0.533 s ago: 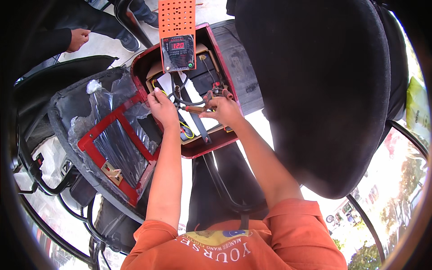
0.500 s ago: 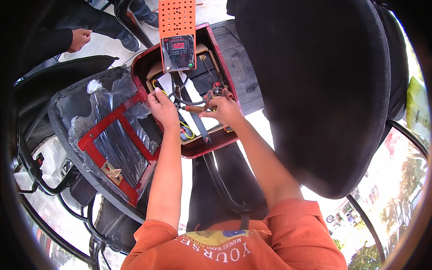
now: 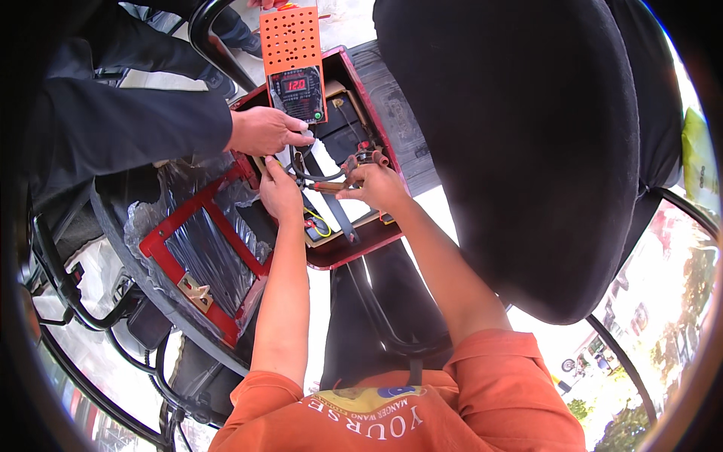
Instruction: The person uses a digital multimeter to test electrical connections inside a red box containing wires and a battery. They repeatedly connect and disconnect probes to different points while observing the multimeter display. Another person's hand occasionally assists by holding the box steady.
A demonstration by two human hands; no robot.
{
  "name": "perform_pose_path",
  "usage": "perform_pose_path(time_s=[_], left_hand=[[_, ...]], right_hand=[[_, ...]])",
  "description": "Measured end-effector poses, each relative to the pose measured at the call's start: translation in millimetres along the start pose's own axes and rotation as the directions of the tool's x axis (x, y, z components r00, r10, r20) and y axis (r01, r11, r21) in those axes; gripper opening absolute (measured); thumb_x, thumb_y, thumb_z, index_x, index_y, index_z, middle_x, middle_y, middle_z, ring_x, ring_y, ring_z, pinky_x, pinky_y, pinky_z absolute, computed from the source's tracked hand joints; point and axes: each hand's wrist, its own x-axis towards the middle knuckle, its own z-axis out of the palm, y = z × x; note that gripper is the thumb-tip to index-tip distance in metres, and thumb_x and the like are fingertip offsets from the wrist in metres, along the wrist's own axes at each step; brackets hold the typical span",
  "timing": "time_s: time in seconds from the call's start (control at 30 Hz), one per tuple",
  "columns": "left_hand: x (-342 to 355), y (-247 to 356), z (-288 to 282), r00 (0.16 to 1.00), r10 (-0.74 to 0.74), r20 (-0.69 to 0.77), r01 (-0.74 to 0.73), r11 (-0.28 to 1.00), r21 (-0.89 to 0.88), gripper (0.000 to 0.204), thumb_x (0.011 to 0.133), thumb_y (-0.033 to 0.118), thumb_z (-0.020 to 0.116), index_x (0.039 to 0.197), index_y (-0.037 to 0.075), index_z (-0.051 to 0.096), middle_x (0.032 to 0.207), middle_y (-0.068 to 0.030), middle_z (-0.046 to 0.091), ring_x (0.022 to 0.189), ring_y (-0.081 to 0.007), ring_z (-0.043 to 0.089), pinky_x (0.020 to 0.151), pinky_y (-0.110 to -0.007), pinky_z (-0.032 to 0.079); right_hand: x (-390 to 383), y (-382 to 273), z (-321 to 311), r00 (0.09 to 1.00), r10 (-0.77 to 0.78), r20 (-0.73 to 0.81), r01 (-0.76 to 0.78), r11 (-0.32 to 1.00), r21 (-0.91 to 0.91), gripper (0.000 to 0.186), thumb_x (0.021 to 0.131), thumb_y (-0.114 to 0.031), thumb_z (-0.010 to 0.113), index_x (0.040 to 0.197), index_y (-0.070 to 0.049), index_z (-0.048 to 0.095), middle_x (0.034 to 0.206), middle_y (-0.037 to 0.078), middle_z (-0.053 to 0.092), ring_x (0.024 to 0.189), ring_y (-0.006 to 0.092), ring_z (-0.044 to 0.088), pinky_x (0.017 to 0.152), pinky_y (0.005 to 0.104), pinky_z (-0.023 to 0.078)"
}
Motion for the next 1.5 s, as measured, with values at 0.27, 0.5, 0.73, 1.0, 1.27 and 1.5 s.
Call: perform_pose_path(time_s=[0.27,0.5,0.73,1.0,1.27,1.5], left_hand=[[6,-16,8,0.996,0.082,-0.028,-0.079,0.993,0.088,0.074,0.101,0.051,0.031,0.067,-0.005,0.067,0.061,-0.0179,0.064,0.067,-0.0409,0.063,0.07,-0.05,0.046],[4,-11,5,0.994,0.112,-0.007,-0.112,0.992,0.06,0.073,0.102,0.047,0.03,0.068,-0.007,0.065,0.062,-0.022,0.062,0.066,-0.0444,0.061,0.069,-0.053,0.044],[1,-7,2,0.992,0.128,-0.002,-0.128,0.991,0.034,0.07,0.102,0.045,0.031,0.072,-0.009,0.064,0.064,-0.0248,0.062,0.067,-0.0455,0.06,0.068,-0.054,0.043],[0,-2,0,0.993,0.117,0.013,-0.117,0.993,0.003,0.069,0.102,0.045,0.032,0.074,-0.009,0.065,0.066,-0.0247,0.063,0.067,-0.0448,0.061,0.067,-0.053,0.044],[2,-9,3,0.99,0.142,-0.009,-0.142,0.99,-0.005,0.067,0.102,0.044,0.034,0.073,-0.009,0.064,0.064,-0.0236,0.062,0.064,-0.0421,0.061,0.065,-0.051,0.044],[5,-14,6,0.986,0.166,-0.021,-0.167,0.986,-0.025,0.067,0.102,0.042,0.034,0.071,-0.01,0.062,0.061,-0.0223,0.061,0.061,-0.0402,0.06,0.063,-0.05,0.043]], right_hand=[[3,8,3,0.999,-0.041,-0.018,0.039,0.992,-0.122,0.043,0.068,-0.052,0.083,0.088,-0.014,0.077,0.08,0.004,0.069,0.08,0.023,0.065,0.078,0.0352,0.05],[4,9,3,0.998,-0.059,-0.025,0.055,0.991,-0.122,0.048,0.067,-0.058,0.081,0.089,-0.016,0.076,0.078,0.004,0.068,0.078,0.0252,0.066,0.074,0.0378,0.052],[1,0,-2,1.0,0.015,-0.004,-0.016,0.994,-0.105,0.038,0.07,-0.044,0.085,0.089,-0.012,0.077,0.082,0.002,0.069,0.083,0.0215,0.064,0.085,0.0321,0.047],[4,7,2,0.998,-0.051,-0.043,0.045,0.99,-0.134,0.047,0.067,-0.057,0.082,0.088,-0.016,0.076,0.077,0.005,0.069,0.077,0.0251,0.067,0.073,0.0371,0.052],[0,-4,-5,1.0,0.013,-0.019,-0.015,0.993,-0.114,0.042,0.069,-0.05,0.084,0.088,-0.013,0.077,0.075,0.006,0.067,0.08,0.0245,0.064,0.082,0.035,0.048],[0,-5,-5,0.999,-0.009,-0.041,0.005,0.995,-0.096,0.038,0.07,-0.045,0.086,0.087,-0.012,0.077,0.071,0.006,0.065,0.079,0.0248,0.062,0.087,0.0342,0.046]])
